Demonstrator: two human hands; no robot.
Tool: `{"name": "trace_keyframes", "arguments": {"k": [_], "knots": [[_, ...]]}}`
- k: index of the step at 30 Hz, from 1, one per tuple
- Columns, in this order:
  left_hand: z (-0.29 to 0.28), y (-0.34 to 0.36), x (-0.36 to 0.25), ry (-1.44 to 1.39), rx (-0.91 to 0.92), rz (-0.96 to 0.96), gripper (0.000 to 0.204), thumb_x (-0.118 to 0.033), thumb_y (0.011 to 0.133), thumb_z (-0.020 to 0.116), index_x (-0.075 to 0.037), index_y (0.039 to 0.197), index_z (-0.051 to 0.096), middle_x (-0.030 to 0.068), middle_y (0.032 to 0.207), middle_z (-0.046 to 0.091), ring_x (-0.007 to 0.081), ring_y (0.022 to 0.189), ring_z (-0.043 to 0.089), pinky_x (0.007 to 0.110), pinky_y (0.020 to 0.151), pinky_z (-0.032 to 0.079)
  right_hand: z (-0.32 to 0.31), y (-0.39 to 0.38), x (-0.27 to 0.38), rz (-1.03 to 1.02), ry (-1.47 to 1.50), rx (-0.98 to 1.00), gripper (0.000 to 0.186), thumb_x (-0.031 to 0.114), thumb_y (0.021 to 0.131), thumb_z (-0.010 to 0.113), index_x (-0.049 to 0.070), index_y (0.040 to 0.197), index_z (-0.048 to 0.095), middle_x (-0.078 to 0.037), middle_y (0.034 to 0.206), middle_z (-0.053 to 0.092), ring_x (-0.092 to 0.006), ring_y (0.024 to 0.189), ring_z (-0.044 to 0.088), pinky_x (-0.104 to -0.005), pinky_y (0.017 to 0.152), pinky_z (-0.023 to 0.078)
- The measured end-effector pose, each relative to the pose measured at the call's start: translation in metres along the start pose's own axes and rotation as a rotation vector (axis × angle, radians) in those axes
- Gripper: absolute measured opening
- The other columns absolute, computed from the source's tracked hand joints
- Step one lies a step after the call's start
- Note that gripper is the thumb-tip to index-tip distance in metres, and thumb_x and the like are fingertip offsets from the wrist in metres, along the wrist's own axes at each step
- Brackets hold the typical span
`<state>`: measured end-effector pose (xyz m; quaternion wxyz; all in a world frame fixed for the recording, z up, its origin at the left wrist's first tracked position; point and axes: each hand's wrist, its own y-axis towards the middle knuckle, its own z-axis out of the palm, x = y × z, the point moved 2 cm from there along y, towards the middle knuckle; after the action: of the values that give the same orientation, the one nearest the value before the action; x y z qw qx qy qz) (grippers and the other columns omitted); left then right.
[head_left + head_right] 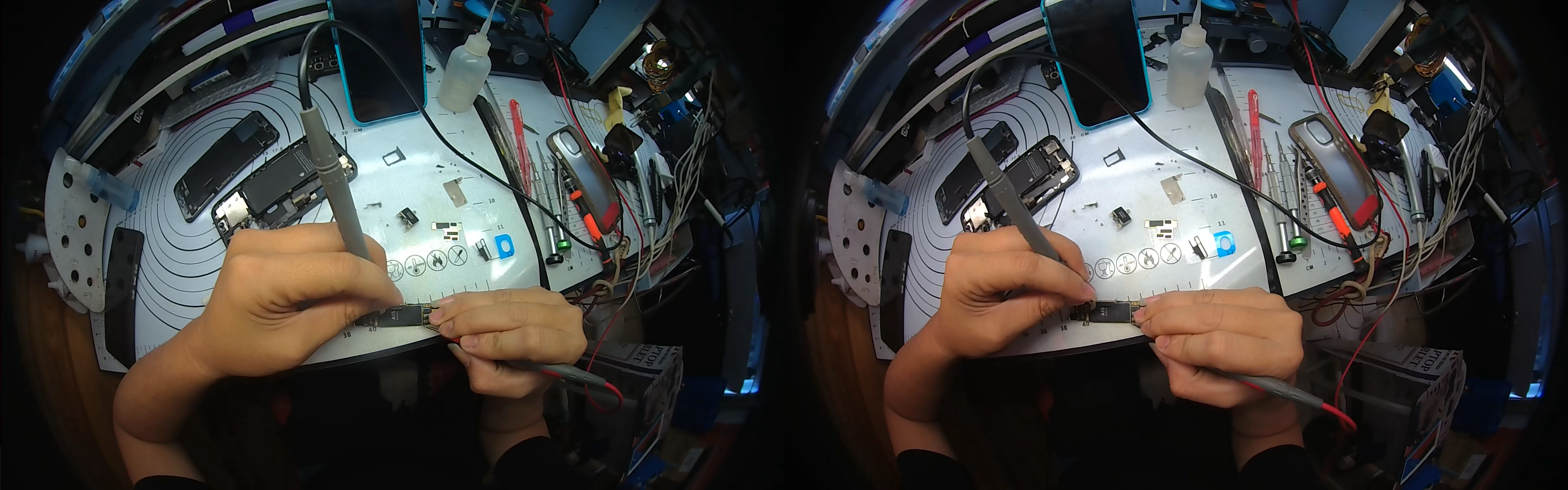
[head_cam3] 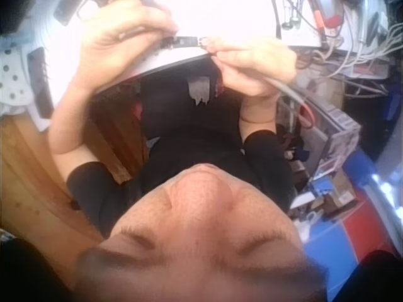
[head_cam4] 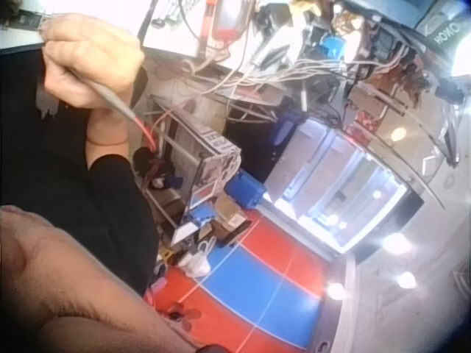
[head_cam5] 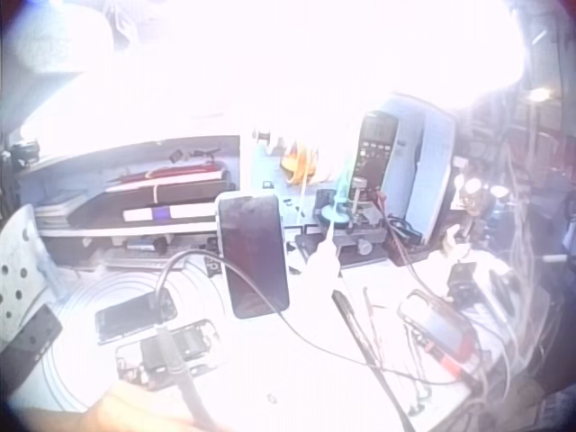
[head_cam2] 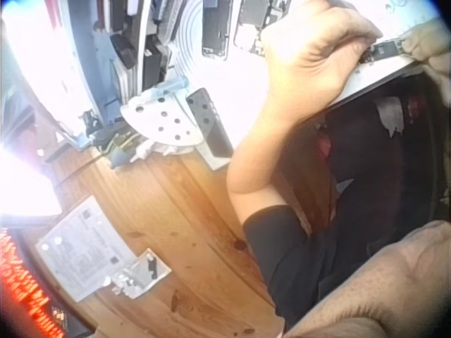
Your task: The person uses a multimeter with probes to test circuits on a mobile phone motherboard and uses tweezers to handle small components.
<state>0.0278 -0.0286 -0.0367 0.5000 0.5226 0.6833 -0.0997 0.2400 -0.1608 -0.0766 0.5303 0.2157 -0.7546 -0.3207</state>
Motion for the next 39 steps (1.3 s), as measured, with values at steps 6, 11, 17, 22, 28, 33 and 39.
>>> {"name": "trace_keyframes", "arguments": {"k": [6, 11, 17, 22, 28, 33, 39], "knots": [[0.0, 0.0, -0.001, 0.003, 0.003, -0.006, 0.021, 0.009, 0.084, 0.081, -0.002, 0.102, 0.082, 0.0109, 0.093, 0.076, 0.022, 0.082, 0.076, 0.031, 0.072, 0.059, 0.0, 0.0, 0.0, -0.001, 0.001, 0.002, 0.022, -0.015, 0.07, 0.079, 0.0, 0.081, 0.067, -0.017, 0.085, 0.078, -0.0355, 0.082, 0.083, -0.0423, 0.076, 0.069], [0.0, 0.001, -0.001, 0.004, 0.004, -0.003, 0.021, 0.009, 0.085, 0.081, -0.002, 0.102, 0.082, 0.0111, 0.093, 0.077, 0.0223, 0.083, 0.076, 0.031, 0.073, 0.059, 0.001, -0.002, -0.001, 0.0, -0.001, -0.013, 0.022, -0.015, 0.07, 0.079, 0.0, 0.081, 0.067, -0.018, 0.085, 0.078, -0.0355, 0.082, 0.083, -0.0423, 0.076, 0.069], [-0.001, -0.001, -0.001, 0.002, 0.003, -0.018, 0.02, 0.01, 0.085, 0.08, -0.002, 0.101, 0.082, 0.011, 0.094, 0.077, 0.0221, 0.083, 0.076, 0.031, 0.074, 0.058, -0.002, -0.001, -0.002, 0.052, 0.057, 0.002, 0.02, -0.013, 0.073, 0.08, -0.001, 0.087, 0.07, -0.018, 0.089, 0.08, -0.0346, 0.087, 0.083, -0.0419, 0.08, 0.069], [0.0, -0.002, -0.002, 0.05, -0.017, -0.025, 0.018, 0.008, 0.084, 0.08, -0.001, 0.1, 0.081, 0.0112, 0.093, 0.075, 0.0219, 0.08, 0.074, 0.031, 0.073, 0.057, -0.004, 0.002, 0.004, 0.125, 0.111, -0.108, 0.022, -0.007, 0.083, 0.083, -0.001, 0.103, 0.077, -0.021, 0.107, 0.079, -0.0332, 0.103, 0.081, -0.0398, 0.091, 0.066], [-0.001, -0.002, -0.009, 0.194, -0.002, 0.006, 0.034, 0.002, 0.079, 0.085, 0.001, 0.111, 0.073, 0.0167, 0.101, 0.069, 0.0248, 0.093, 0.07, 0.033, 0.083, 0.055, -0.003, -0.005, 0.014, 0.16, 0.025, -0.164, 0.028, -0.009, 0.09, 0.078, 0.005, 0.114, 0.08, -0.02, 0.123, 0.073, -0.0311, 0.108, 0.079, -0.0396, 0.094, 0.065], [0.015, -0.005, -0.014, 0.306, 0.064, 0.121, 0.046, 0.002, 0.076, 0.09, 0.002, 0.118, 0.07, 0.0165, 0.105, 0.067, 0.027, 0.097, 0.068, 0.035, 0.084, 0.055, -0.017, -0.004, 0.031, 0.195, -0.073, -0.001, 0.033, -0.008, 0.083, 0.08, 0.005, 0.113, 0.081, -0.019, 0.119, 0.074, -0.0295, 0.102, 0.078, -0.037, 0.089, 0.064], [0.018, -0.007, -0.012, 0.328, 0.099, 0.11, 0.048, 0.005, 0.078, 0.089, 0.003, 0.121, 0.068, 0.0172, 0.108, 0.065, 0.0267, 0.097, 0.068, 0.034, 0.081, 0.057, -0.006, 0.002, 0.021, 0.106, -0.392, 0.042, 0.028, 0.001, 0.078, 0.086, 0.006, 0.105, 0.081, -0.012, 0.095, 0.079, -0.0308, 0.091, 0.074, -0.0378, 0.082, 0.058]]}}
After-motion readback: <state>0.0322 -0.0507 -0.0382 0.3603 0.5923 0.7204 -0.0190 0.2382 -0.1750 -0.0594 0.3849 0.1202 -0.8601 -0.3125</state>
